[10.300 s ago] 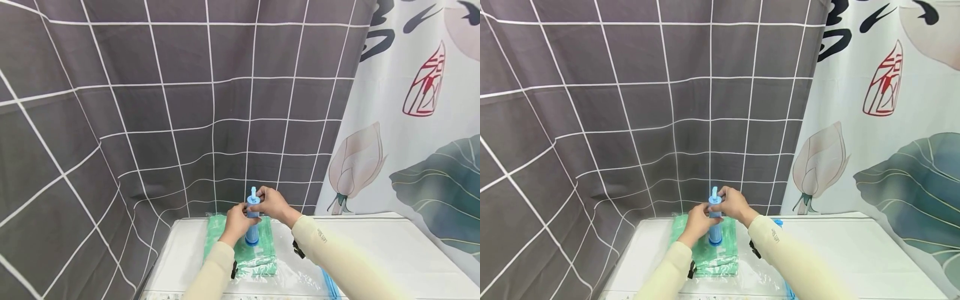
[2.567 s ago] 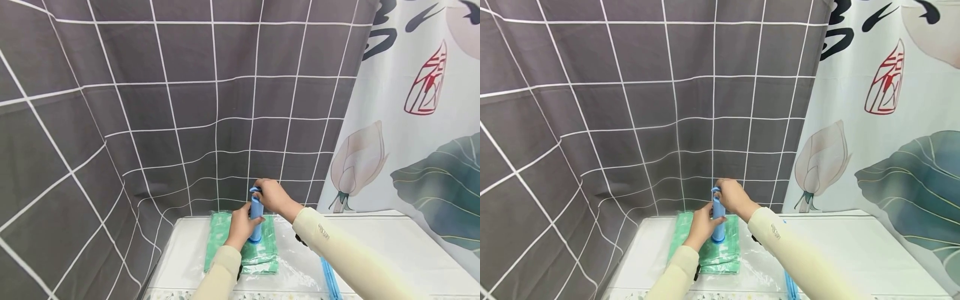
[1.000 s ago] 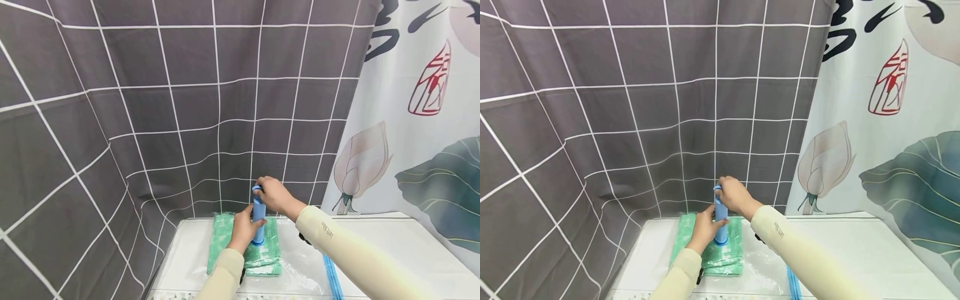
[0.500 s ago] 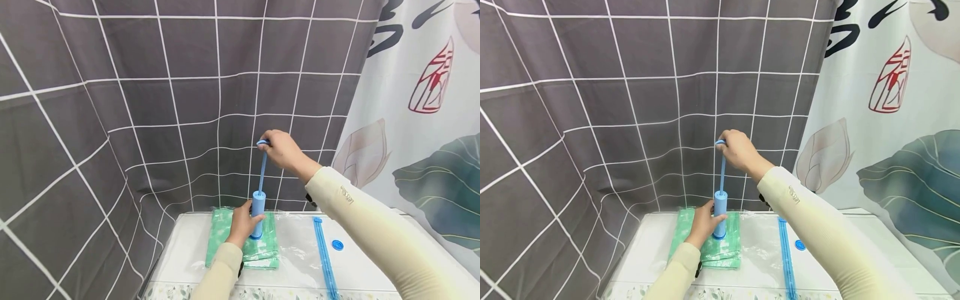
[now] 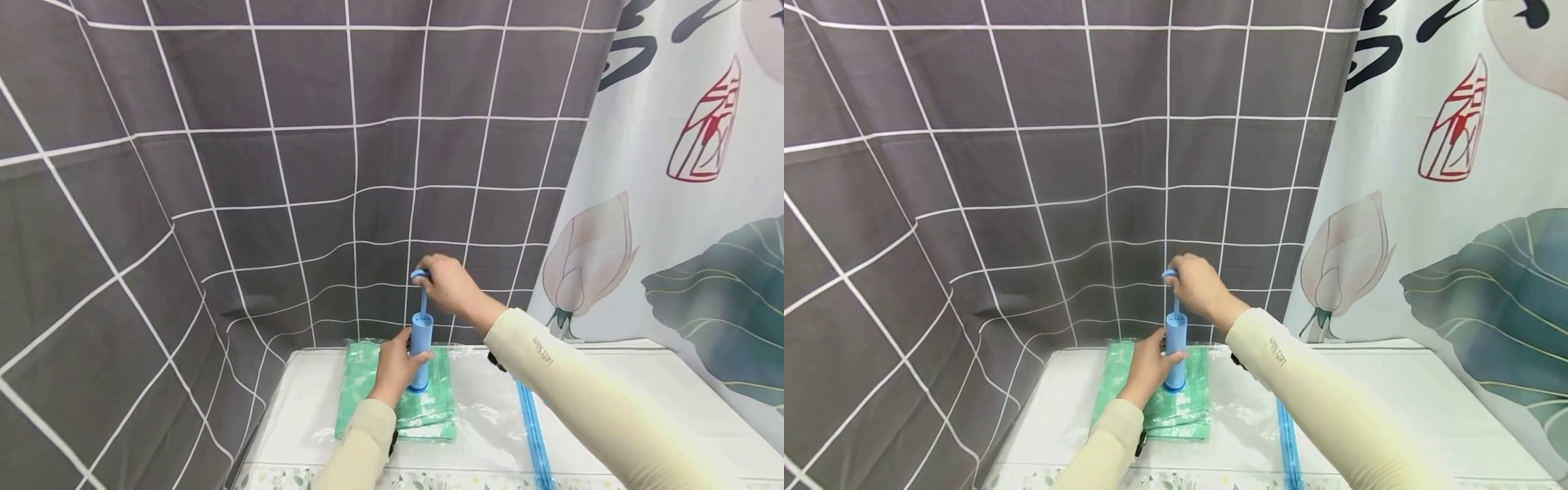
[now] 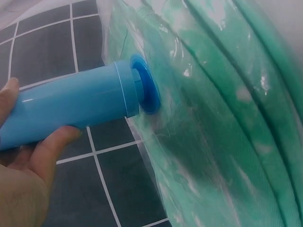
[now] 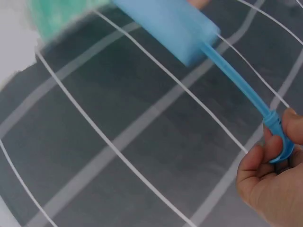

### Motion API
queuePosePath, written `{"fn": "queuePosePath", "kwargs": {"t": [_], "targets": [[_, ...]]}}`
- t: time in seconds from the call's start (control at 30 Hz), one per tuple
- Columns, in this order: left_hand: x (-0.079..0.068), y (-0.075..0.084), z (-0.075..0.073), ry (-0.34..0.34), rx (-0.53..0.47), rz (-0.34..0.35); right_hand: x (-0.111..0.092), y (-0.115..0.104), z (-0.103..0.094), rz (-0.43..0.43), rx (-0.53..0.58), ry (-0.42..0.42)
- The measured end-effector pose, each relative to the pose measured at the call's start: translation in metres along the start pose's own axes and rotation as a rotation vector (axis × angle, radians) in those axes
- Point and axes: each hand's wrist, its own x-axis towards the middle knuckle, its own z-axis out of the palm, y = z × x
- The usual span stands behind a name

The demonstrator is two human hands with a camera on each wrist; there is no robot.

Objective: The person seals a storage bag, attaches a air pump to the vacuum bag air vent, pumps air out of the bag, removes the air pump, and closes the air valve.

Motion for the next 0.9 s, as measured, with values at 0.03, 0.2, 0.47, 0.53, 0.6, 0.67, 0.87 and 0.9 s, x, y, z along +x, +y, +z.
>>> {"fn": "queuePosePath", "kwargs": {"t": [0.03, 0.2, 0.47, 0.53, 0.6, 0.67, 0.87, 0.9], "targets": [[0.000, -0.001, 0.000, -0.005, -0.004, -0.002, -0.004, 0.004, 0.009, -0.010, 0.005, 0.003], [0.000, -0.002, -0.003, 0.000, -0.016, 0.018, -0.026, 0.014, 0.053, -0.013, 0.007, -0.004], [0.000, -0.001, 0.000, -0.002, -0.028, 0.028, -0.035, 0.040, 0.092, -0.031, -0.079, 0.063], [0.000, -0.001, 0.002, -0.007, -0.027, 0.028, -0.038, 0.027, 0.076, -0.031, -0.065, 0.044], [-0.001, 0.000, 0.002, -0.014, -0.021, 0.023, -0.039, 0.015, 0.059, -0.003, -0.037, 0.011], [-0.001, 0.001, 0.002, -0.015, -0.021, 0.012, -0.037, -0.007, 0.030, 0.031, 0.011, -0.027], [-0.001, 0.004, -0.001, 0.001, -0.019, -0.018, -0.002, -0.018, -0.025, 0.009, 0.012, -0.002], [-0.001, 0.004, -0.001, 0.004, -0.017, -0.015, 0.004, -0.020, -0.035, 0.010, 0.005, 0.007]]}}
